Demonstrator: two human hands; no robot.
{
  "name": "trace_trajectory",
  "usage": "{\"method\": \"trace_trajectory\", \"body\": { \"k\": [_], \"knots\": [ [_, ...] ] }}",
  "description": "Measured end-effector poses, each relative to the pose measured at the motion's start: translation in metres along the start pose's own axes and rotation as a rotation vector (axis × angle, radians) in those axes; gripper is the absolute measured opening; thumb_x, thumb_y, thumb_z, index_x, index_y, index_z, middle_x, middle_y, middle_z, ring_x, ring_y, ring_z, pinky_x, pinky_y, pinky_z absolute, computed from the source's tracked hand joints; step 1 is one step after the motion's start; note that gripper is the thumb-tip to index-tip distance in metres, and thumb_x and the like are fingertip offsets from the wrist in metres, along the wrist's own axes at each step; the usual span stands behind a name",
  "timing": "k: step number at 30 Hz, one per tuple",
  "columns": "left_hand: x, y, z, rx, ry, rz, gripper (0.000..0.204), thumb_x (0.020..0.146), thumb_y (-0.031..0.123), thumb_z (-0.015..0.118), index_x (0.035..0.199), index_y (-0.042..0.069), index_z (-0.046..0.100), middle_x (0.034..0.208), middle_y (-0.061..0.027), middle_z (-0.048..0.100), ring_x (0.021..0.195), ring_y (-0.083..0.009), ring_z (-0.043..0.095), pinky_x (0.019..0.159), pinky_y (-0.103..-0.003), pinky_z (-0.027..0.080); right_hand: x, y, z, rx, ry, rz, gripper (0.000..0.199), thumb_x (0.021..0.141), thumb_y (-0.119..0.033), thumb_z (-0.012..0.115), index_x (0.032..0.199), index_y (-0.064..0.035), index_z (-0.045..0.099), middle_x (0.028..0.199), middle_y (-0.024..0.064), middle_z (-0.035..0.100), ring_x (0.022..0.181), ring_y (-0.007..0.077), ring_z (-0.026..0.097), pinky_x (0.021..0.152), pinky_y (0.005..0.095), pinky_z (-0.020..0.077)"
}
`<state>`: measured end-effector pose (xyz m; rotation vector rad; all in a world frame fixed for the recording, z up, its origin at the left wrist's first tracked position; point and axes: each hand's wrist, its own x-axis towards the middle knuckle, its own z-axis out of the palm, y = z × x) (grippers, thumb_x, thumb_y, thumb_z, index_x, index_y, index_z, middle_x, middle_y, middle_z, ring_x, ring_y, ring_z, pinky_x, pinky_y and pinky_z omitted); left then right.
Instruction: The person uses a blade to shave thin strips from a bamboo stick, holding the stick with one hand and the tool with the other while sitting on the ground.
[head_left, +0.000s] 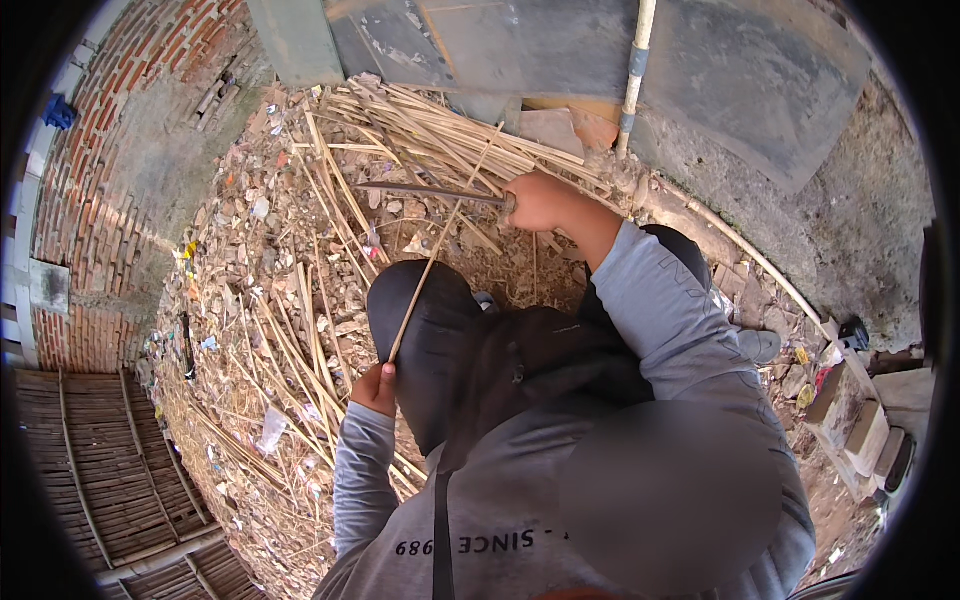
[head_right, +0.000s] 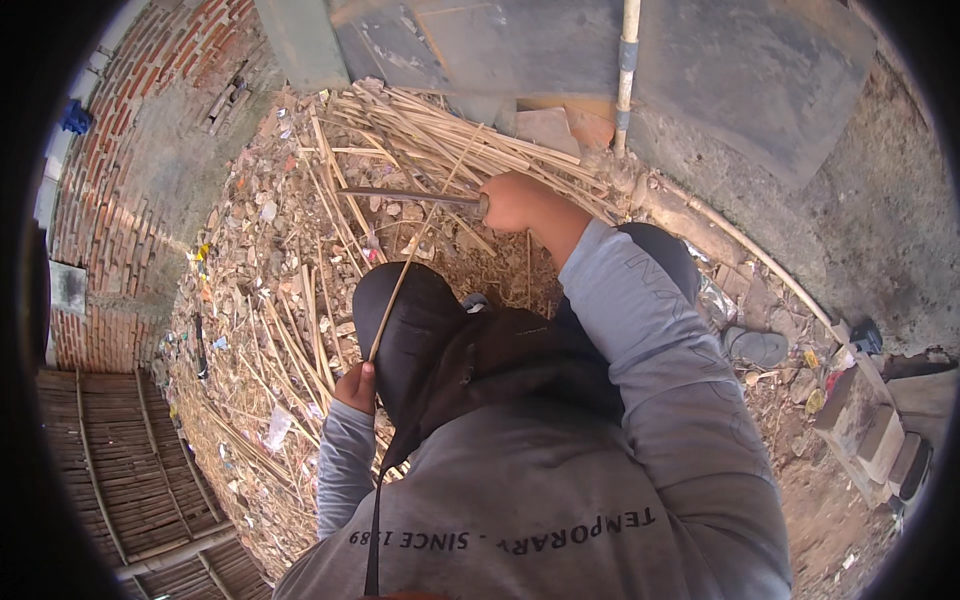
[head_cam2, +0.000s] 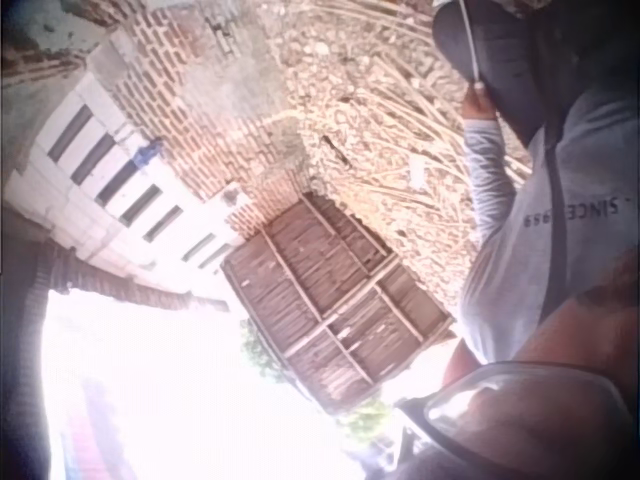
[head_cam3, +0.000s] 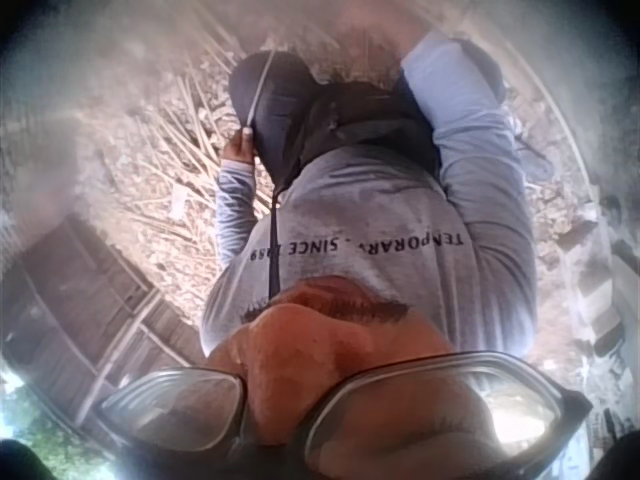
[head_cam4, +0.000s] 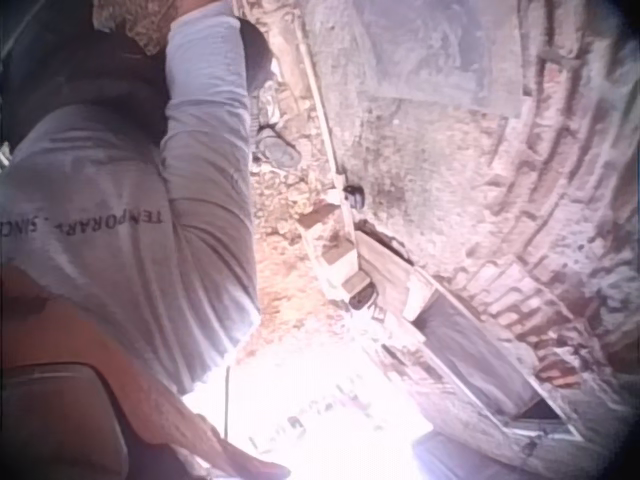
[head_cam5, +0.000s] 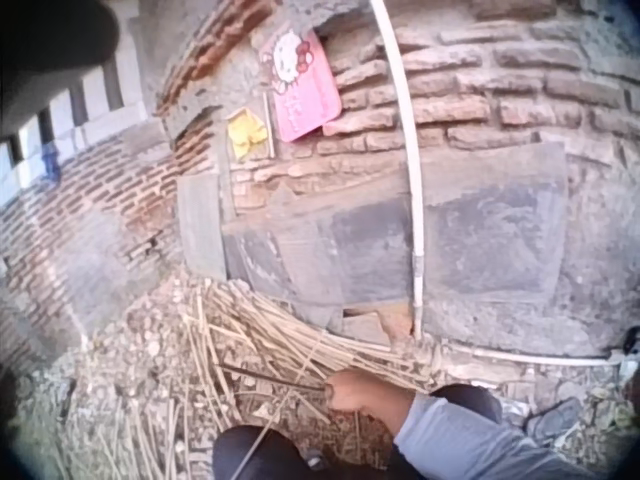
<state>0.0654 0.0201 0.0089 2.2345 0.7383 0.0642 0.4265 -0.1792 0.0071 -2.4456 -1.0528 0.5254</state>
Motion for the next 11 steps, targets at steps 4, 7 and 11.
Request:
{"method": "trace_trajectory", "body": {
  "k": [4, 7, 11],
  "knots": [
    [0.003, -0.008, -0.003, 0.089, 0.040, 0.047, 0.060, 0.100, 0.053, 0.042, 0.086, -0.003, 0.061, 0.064, -0.0185, 0.057, 0.063, -0.0296, 0.059, 0.062, -0.043, 0.044, 0.014, 0.023, 0.000, 0.057, 0.115, 0.084, 0.041, 0.071, -0.017, 0.060, 0.109, -0.0026, 0.068, 0.102, 0.0212, 0.068, 0.097, 0.0378, 0.065, 0.085, 0.0439, 0.0522],
    [0.004, 0.001, -0.004, 0.099, 0.018, 0.023, 0.061, 0.100, 0.052, 0.041, 0.086, -0.003, 0.061, 0.066, -0.0208, 0.058, 0.064, -0.0319, 0.060, 0.062, -0.043, 0.045, 0.010, 0.013, -0.001, 0.022, 0.022, 0.006, 0.040, 0.072, -0.017, 0.061, 0.108, -0.0034, 0.068, 0.102, 0.0219, 0.068, 0.099, 0.0371, 0.065, 0.085, 0.0442, 0.0521],
    [0.005, -0.010, -0.002, 0.107, 0.010, 0.021, 0.061, 0.100, 0.053, 0.042, 0.088, -0.003, 0.063, 0.067, -0.0210, 0.060, 0.065, -0.0330, 0.062, 0.063, -0.043, 0.046, -0.010, -0.030, 0.007, -0.052, -0.136, -0.097, 0.039, 0.072, -0.017, 0.063, 0.109, -0.0062, 0.070, 0.108, 0.0205, 0.068, 0.106, 0.0335, 0.064, 0.092, 0.0413, 0.0509]
  ]
}}
